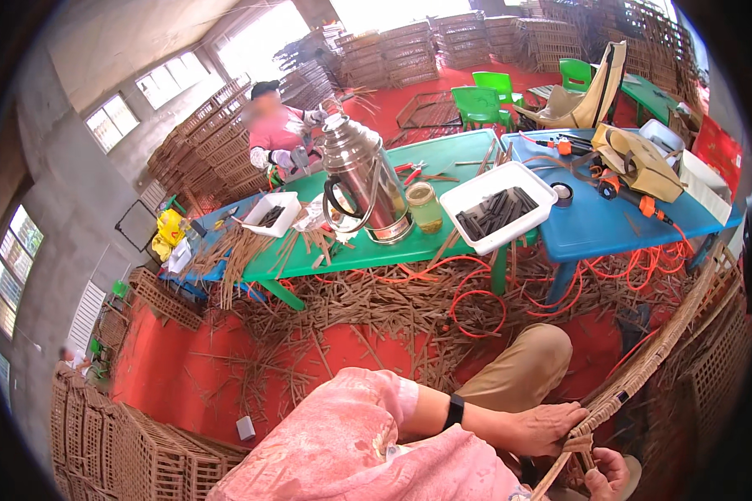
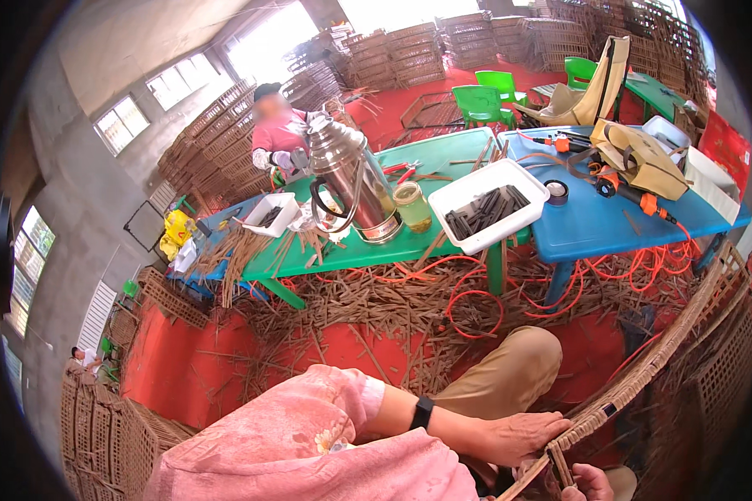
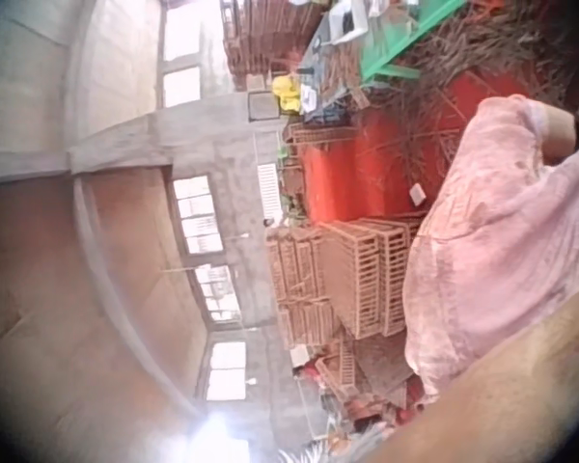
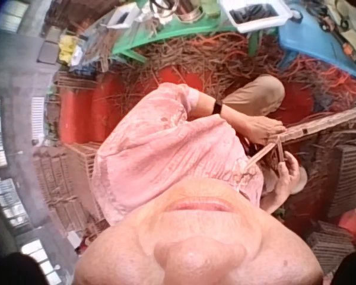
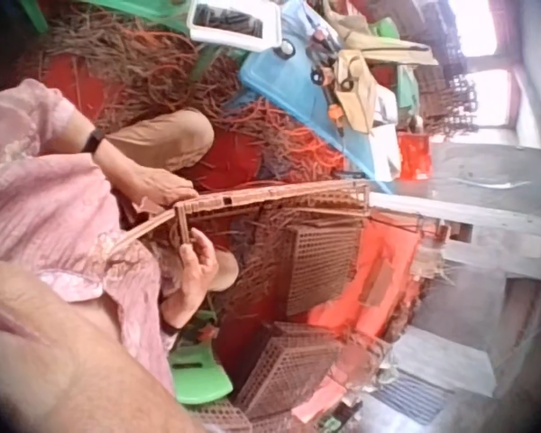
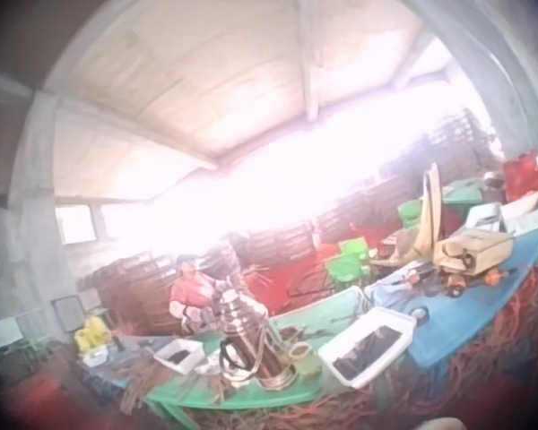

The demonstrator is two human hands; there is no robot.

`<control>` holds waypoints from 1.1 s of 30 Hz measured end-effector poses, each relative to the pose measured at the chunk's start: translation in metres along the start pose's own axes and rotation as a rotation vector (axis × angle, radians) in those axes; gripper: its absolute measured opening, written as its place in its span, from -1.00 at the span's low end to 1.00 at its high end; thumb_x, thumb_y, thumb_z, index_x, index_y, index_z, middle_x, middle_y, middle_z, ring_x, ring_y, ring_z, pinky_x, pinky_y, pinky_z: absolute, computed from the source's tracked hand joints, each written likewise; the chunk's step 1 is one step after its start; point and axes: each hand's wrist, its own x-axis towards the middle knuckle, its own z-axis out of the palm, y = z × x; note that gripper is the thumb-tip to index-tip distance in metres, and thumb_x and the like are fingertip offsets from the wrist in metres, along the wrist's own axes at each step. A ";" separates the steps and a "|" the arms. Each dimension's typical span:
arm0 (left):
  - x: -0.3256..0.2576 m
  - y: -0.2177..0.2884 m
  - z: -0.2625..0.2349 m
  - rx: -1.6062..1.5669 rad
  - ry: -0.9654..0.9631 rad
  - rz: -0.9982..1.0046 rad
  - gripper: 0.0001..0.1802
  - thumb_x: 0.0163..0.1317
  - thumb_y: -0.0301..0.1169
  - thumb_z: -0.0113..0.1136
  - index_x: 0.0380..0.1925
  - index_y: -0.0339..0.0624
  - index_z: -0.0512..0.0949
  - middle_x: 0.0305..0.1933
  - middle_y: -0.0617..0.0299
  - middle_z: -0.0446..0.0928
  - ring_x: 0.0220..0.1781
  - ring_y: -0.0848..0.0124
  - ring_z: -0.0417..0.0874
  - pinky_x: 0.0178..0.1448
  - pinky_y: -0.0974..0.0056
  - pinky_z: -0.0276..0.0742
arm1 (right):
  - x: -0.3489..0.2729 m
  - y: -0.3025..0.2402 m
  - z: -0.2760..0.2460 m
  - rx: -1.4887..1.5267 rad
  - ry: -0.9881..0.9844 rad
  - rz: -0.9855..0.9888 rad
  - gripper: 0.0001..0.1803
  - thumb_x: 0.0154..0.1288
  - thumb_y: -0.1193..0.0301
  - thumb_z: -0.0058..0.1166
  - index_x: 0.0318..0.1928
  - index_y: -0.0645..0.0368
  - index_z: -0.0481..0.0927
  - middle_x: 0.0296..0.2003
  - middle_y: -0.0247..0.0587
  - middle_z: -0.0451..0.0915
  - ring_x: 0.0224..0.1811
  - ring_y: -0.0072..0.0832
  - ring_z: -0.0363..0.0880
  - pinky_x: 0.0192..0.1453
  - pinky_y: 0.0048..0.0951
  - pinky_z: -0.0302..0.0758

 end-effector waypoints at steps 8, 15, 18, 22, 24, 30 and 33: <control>0.021 -0.005 0.019 -0.032 0.060 0.050 -0.28 0.04 -0.43 0.26 0.20 -0.38 0.19 -0.06 -0.07 0.35 0.01 -0.03 0.48 0.04 0.05 0.43 | -0.010 -0.016 -0.001 0.075 0.118 -0.021 -0.52 0.18 0.43 0.30 0.10 0.38 0.56 -0.03 -0.13 0.62 -0.04 -0.44 0.60 0.07 -0.45 0.54; 0.027 -0.006 -0.001 -0.065 0.016 0.041 -0.28 0.00 -0.44 0.27 0.16 -0.41 0.18 -0.03 -0.13 0.34 0.03 -0.12 0.48 0.06 0.00 0.43 | -0.004 -0.024 0.009 -0.015 0.163 -0.086 -0.52 0.17 0.40 0.31 0.08 0.37 0.57 -0.10 -0.13 0.64 -0.14 -0.46 0.62 -0.05 -0.48 0.57; 0.032 -0.015 -0.001 0.015 0.032 0.074 -0.28 -0.03 -0.40 0.33 0.10 -0.45 0.21 -0.04 -0.15 0.33 0.03 -0.12 0.48 0.08 0.01 0.45 | -0.002 -0.035 0.017 -0.027 0.214 -0.068 -0.56 0.18 0.43 0.28 0.06 0.37 0.59 -0.13 -0.16 0.63 -0.15 -0.47 0.60 -0.03 -0.49 0.54; 0.033 -0.024 -0.007 0.008 0.049 0.155 -0.22 -0.03 -0.41 0.34 0.17 -0.45 0.18 -0.02 -0.13 0.33 0.07 -0.08 0.46 0.10 0.04 0.45 | 0.030 0.039 -0.023 0.084 0.084 -0.141 -0.51 0.22 0.43 0.24 0.12 0.41 0.49 -0.06 -0.05 0.62 -0.05 -0.37 0.62 0.09 -0.40 0.54; 0.027 -0.025 -0.014 -0.009 0.039 0.116 -0.18 0.01 -0.42 0.31 0.26 -0.43 0.14 -0.02 -0.10 0.33 0.07 -0.05 0.44 0.11 0.05 0.43 | 0.044 0.078 -0.041 0.147 -0.039 -0.158 -0.31 0.13 0.27 0.36 0.16 0.44 0.42 -0.08 -0.01 0.64 -0.03 -0.33 0.65 0.09 -0.37 0.57; 0.018 -0.024 -0.010 -0.010 0.065 0.095 -0.21 0.09 -0.39 0.26 0.27 -0.43 0.14 -0.03 -0.07 0.33 0.05 -0.03 0.44 0.07 0.05 0.45 | 0.022 0.006 0.013 0.094 0.144 -0.095 -0.38 0.07 0.16 0.41 0.00 0.34 0.51 -0.17 -0.21 0.62 -0.19 -0.55 0.61 -0.06 -0.57 0.54; 0.020 -0.026 -0.003 -0.024 0.072 0.105 -0.19 0.10 -0.36 0.27 0.29 -0.43 0.13 -0.03 -0.07 0.32 0.05 -0.03 0.44 0.07 0.05 0.46 | 0.019 0.008 0.010 0.074 0.161 -0.072 -0.31 0.02 0.08 0.40 0.01 0.35 0.51 -0.14 -0.19 0.62 -0.14 -0.52 0.61 -0.05 -0.54 0.55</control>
